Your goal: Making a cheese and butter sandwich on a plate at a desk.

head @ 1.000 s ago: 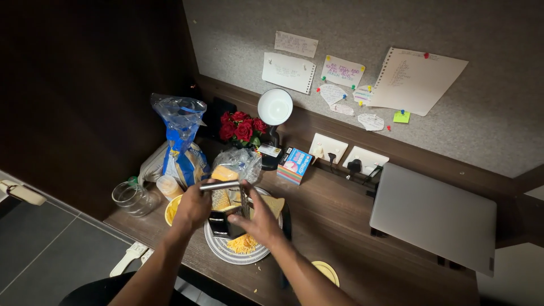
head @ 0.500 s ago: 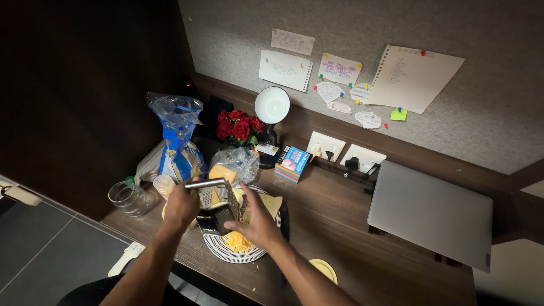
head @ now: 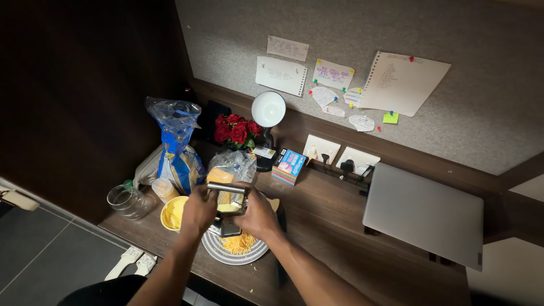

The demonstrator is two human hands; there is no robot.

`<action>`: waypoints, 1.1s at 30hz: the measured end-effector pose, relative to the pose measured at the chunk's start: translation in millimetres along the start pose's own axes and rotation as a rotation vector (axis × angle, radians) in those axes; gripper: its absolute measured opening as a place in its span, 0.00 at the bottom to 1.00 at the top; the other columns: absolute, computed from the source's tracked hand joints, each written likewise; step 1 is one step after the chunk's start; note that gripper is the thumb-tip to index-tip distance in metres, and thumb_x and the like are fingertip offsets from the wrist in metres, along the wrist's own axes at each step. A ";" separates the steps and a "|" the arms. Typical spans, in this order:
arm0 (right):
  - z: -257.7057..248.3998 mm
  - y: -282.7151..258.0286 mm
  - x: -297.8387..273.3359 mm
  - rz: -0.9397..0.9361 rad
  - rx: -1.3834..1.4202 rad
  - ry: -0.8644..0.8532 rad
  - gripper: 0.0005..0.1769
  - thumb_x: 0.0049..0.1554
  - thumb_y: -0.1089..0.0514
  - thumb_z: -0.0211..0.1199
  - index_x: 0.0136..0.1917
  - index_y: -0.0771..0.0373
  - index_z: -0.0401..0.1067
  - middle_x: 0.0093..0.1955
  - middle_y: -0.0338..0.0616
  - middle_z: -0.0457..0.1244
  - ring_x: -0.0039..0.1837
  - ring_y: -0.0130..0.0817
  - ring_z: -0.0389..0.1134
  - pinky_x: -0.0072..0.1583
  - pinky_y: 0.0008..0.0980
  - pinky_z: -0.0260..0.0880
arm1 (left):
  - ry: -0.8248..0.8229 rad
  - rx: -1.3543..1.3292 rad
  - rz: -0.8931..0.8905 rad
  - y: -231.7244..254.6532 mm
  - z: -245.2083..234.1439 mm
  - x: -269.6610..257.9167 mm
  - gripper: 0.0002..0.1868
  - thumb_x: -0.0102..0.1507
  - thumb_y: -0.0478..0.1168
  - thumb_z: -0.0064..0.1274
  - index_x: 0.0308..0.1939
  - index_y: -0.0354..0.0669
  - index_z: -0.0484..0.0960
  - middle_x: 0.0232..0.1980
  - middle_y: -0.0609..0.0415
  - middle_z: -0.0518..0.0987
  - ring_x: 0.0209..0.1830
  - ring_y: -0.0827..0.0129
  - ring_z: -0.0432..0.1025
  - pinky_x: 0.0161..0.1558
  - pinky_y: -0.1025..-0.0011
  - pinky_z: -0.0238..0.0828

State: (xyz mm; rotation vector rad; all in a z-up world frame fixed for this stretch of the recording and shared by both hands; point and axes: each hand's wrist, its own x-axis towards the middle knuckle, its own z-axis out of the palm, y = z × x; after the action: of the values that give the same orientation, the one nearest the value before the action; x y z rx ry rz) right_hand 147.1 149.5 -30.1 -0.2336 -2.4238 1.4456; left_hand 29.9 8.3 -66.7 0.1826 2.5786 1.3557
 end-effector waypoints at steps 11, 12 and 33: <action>-50.2 74.3 -20.9 0.060 0.060 0.289 0.49 0.40 0.65 0.79 0.70 0.61 0.57 0.65 0.48 0.64 0.67 0.41 0.68 0.64 0.37 0.71 | -0.158 -0.009 0.123 40.5 98.1 -41.2 0.32 0.65 0.57 0.50 0.67 0.42 0.74 0.57 0.34 0.80 0.60 0.43 0.75 0.59 0.55 0.71; -61.4 74.5 -25.5 0.088 0.060 0.290 0.49 0.40 0.66 0.79 0.70 0.61 0.56 0.64 0.47 0.65 0.66 0.39 0.69 0.64 0.36 0.71 | -0.160 -0.032 0.132 42.7 111.1 -43.1 0.32 0.64 0.56 0.51 0.67 0.43 0.74 0.58 0.35 0.80 0.60 0.43 0.75 0.59 0.55 0.71; -131.8 180.1 -50.5 0.270 -0.100 0.411 0.49 0.37 0.73 0.76 0.69 0.56 0.61 0.66 0.49 0.58 0.69 0.45 0.64 0.69 0.37 0.65 | -0.316 0.006 0.391 24.6 240.0 -39.0 0.23 0.65 0.47 0.53 0.64 0.49 0.77 0.58 0.39 0.80 0.58 0.45 0.74 0.58 0.56 0.70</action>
State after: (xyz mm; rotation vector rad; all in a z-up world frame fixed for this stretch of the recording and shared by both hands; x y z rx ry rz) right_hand 236.5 329.9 -138.8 -0.8230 -2.1838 1.2270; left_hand 128.3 205.2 -172.8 0.8671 2.3549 1.3071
